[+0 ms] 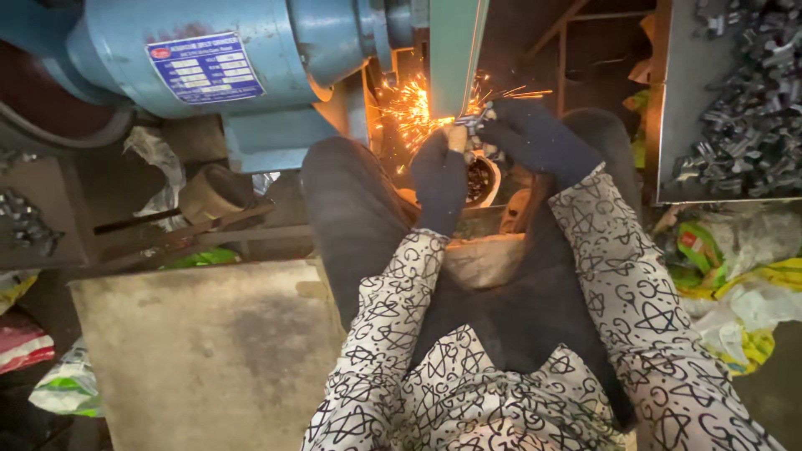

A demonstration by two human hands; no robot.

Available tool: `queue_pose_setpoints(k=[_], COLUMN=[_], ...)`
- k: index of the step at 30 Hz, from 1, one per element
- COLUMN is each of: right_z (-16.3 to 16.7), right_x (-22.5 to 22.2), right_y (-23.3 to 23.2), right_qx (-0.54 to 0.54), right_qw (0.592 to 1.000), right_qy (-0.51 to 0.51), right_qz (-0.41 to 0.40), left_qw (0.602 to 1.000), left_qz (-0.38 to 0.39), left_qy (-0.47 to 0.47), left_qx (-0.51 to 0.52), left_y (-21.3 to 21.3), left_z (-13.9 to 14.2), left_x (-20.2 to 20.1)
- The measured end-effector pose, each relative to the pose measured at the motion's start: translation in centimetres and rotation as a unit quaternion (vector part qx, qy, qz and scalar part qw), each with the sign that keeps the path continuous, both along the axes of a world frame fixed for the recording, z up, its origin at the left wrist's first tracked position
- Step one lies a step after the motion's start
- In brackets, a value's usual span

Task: The person, wearing gloves, sits at a bench grinder and grinds the ends of metal bolts against the spinning abrasive wheel, producing sparks. They repeatedly pick bolts from a tray, grind each one, and place finished bolts into a container on their lap.

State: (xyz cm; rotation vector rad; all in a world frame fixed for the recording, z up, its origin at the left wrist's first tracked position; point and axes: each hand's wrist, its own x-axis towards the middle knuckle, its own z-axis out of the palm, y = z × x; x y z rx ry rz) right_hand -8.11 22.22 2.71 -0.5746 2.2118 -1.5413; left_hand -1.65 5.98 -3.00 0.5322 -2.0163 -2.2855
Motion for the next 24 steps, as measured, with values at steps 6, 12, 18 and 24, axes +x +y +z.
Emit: queue_pose_setpoints(k=[6,12,18,24], right_z=[1.9,2.7,2.3,1.1], right_x=[2.7,4.7,6.0,5.4], right_y=[-0.4,0.0,-0.9,-3.0], right_qx=[-0.024,0.033,-0.102,-0.032], right_qw=[0.998,0.964,0.992,0.990], right_qy=[0.020,0.264,-0.073,-0.099], right_qz=[-0.052,-0.029,0.003,-0.098], left_qw=[0.987,0.983,0.993,0.992], left_qz=[-0.080,-0.122,-0.079,-0.028], left_qy=[0.065,0.007,0.090,0.084], left_qx=[-0.124,0.137,-0.021,-0.090], left_y=[-1.6,-2.6,-3.1,-3.6], left_z=[2.1,2.2,2.5,2.0], left_x=[0.1,1.9,2.2,2.3])
